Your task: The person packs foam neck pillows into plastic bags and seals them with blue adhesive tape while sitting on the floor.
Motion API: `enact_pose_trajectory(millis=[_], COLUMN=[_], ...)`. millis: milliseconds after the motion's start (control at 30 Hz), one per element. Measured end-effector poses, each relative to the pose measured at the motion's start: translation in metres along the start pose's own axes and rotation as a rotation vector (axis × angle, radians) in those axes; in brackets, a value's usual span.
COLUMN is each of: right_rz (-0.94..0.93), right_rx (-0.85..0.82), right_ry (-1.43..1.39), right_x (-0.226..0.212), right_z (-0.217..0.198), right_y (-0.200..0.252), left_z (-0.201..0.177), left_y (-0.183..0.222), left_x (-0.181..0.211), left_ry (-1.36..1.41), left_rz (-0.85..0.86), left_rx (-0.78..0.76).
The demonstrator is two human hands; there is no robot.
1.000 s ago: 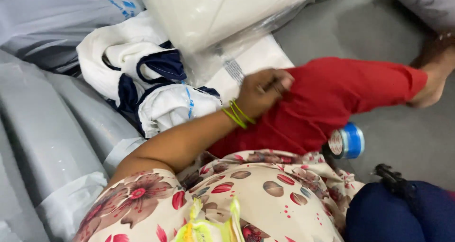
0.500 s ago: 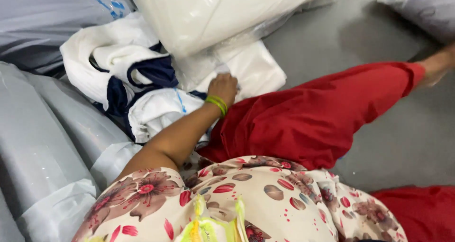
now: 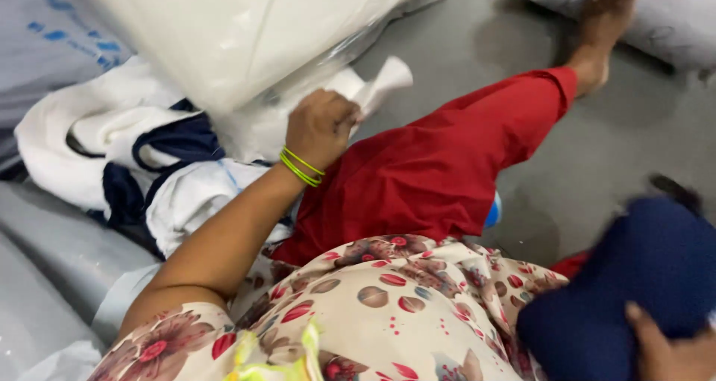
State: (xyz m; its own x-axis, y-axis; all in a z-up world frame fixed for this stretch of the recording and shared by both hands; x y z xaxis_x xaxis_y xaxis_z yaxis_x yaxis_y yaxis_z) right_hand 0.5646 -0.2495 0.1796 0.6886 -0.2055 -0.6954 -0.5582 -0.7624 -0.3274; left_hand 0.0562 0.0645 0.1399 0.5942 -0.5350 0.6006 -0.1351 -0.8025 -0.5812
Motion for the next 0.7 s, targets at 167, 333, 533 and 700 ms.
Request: enact_pose_trajectory(millis=[167, 333, 533, 700], right_rz=[0.115, 0.279, 0.374, 0.494], right_rx=[0.030, -0.454, -0.434, -0.559], right_ry=[0.388, 0.767, 0.986, 0.864], right_x=[0.085, 0.133, 0.055, 0.219], right_z=[0.061, 0.149, 0.147, 0.136], right_y=[-0.044, -0.080, -0.057, -0.066], left_z=[-0.066, -0.123, -0.071, 0.111], left_y=[-0.088, -0.126, -0.100, 0.010], left_x=[0.101, 0.202, 0.280, 0.189], left_ry=[0.130, 0.105, 0.238, 0.114], left_rz=[0.281, 0.741, 1.060, 0.822], left_rx=[0.247, 0.362, 0.130, -0.296])
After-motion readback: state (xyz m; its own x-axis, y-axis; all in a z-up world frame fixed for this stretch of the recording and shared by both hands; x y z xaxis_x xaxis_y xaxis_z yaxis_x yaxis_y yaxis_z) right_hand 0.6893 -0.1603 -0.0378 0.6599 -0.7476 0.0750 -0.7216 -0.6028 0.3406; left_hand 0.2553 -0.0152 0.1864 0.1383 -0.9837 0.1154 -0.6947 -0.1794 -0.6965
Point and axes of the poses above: each hand's wrist, its own y-axis away from the middle knuckle, its own z-axis out of the palm, x = y × z, the point moved 8 cm from there along -y, towards the middle knuckle, and after that the axes turned 11 degrees about x, right-handed, at the moved point
